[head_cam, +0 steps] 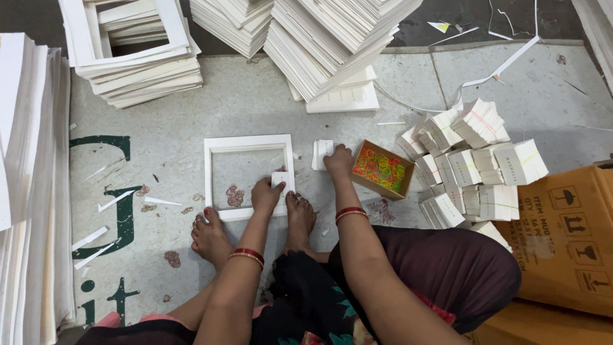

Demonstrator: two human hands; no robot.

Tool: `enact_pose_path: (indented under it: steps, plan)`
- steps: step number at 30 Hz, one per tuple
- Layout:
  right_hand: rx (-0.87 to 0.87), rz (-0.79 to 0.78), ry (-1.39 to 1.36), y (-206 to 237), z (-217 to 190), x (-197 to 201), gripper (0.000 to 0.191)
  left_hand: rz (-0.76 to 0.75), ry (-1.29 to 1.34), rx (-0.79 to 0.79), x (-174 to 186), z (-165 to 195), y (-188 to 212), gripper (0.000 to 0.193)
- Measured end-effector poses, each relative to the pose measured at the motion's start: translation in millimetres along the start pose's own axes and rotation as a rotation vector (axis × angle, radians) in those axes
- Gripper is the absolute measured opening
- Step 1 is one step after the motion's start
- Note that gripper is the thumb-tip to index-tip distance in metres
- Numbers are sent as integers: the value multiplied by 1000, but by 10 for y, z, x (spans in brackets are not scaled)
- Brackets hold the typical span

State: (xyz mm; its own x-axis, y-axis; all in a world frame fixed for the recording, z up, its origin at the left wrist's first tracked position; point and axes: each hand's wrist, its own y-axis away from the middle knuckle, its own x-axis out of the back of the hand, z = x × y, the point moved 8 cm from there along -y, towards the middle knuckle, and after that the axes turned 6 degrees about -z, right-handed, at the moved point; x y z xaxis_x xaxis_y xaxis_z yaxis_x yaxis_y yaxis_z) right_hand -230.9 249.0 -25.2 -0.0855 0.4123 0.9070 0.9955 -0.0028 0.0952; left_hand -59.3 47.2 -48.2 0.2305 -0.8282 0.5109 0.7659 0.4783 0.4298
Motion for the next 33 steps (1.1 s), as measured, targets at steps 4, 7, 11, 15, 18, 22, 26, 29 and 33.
enact_pose_path:
  steps: [4,7,11,15,18,22,26,29,33]
  plan:
    - [328,183,-334,153,-381,110,29,171,-17,-67,86,53,206,36]
    - [410,-372,-821,166,-709,-396,16,180,97,-47,92,-36,154,39]
    - [784,-531,-314,569,-1051,-775,14,61,883,67,221,-386,-172,30]
    - [321,-740,-769,594,-870,-964,27,-56,929,10,397,-447,-295,22]
    - [137,-1081,-823,679,-843,-1012,40,-36,823,-120,386,-204,-274,23]
    - [363,-778,-804,317,-802,-524,35,-109,715,-212,74,401,-315,26]
    - [92,-556,-934,-107,-201,-195,39,-154,578,-298,-227,906,-387,34]
    - [-115,-414,-767,-269,209,-141,41,-208,334,-238,-487,1011,-453,49]
    - [31,-222,-276,-376,274,-83,42,-206,209,-142,-751,1016,-582,69]
